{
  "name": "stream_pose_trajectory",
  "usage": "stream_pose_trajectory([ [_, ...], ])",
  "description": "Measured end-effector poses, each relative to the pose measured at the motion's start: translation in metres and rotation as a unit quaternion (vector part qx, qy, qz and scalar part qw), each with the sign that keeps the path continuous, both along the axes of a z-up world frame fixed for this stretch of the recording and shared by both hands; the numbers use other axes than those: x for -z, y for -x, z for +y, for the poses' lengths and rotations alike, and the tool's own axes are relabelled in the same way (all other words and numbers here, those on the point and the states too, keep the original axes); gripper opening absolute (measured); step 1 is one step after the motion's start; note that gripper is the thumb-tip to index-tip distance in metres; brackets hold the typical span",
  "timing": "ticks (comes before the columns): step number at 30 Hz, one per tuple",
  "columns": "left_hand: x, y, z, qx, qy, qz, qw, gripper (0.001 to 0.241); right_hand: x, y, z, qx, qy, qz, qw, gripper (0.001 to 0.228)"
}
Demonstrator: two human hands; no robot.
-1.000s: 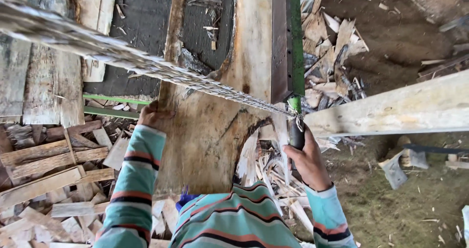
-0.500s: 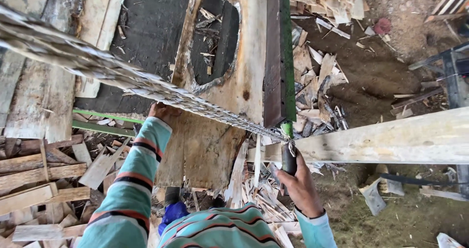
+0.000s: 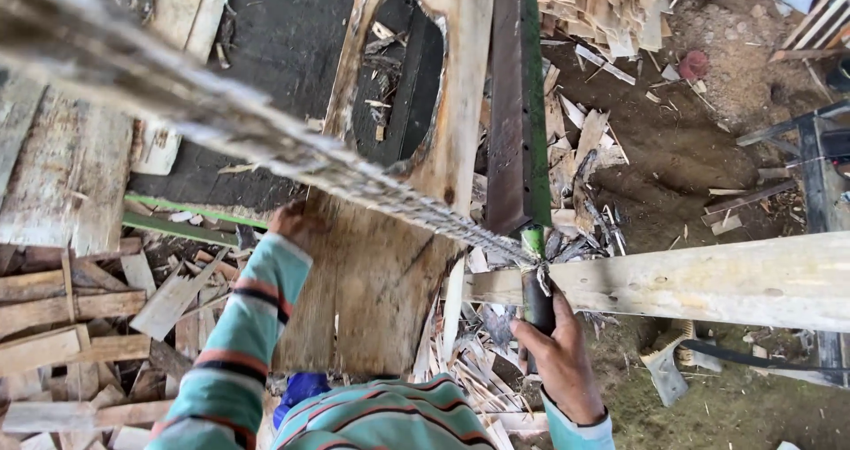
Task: Trimming and cutting thin sheets of wood using a large manual guillotine shear.
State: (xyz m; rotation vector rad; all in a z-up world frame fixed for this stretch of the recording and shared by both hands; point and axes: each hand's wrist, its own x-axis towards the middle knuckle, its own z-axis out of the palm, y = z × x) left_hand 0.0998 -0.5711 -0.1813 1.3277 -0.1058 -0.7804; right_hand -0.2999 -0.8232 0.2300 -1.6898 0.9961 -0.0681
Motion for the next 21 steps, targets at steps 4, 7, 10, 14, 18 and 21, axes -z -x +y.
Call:
stream_pose_trajectory([
  [4,0.008,0.023,0.002,-0.003,0.019,0.034,0.999,0.079,0.009,-0.002,0.006,0.005,-0.017,0.0,1.0,0.073],
  [7,-0.009,0.03,-0.001,-0.027,0.029,0.047,0.998,0.075,0.02,-0.003,0.006,0.011,-0.04,-0.016,0.999,0.074],
  [10,-0.021,0.033,-0.007,-0.032,0.033,0.057,0.997,0.071,0.011,-0.003,0.009,0.025,-0.045,-0.021,0.998,0.073],
  [14,-0.023,0.027,-0.019,-0.028,0.033,0.068,0.997,0.065,0.001,-0.003,0.003,0.02,-0.031,-0.015,0.999,0.07],
  [18,-0.028,0.033,-0.012,-0.019,0.017,0.084,0.996,0.06,0.007,-0.001,-0.002,0.017,-0.039,-0.02,0.999,0.069],
  [21,-0.027,0.036,-0.004,-0.025,0.013,0.096,0.995,0.056,0.012,-0.002,0.004,0.009,-0.032,-0.022,0.999,0.073],
])
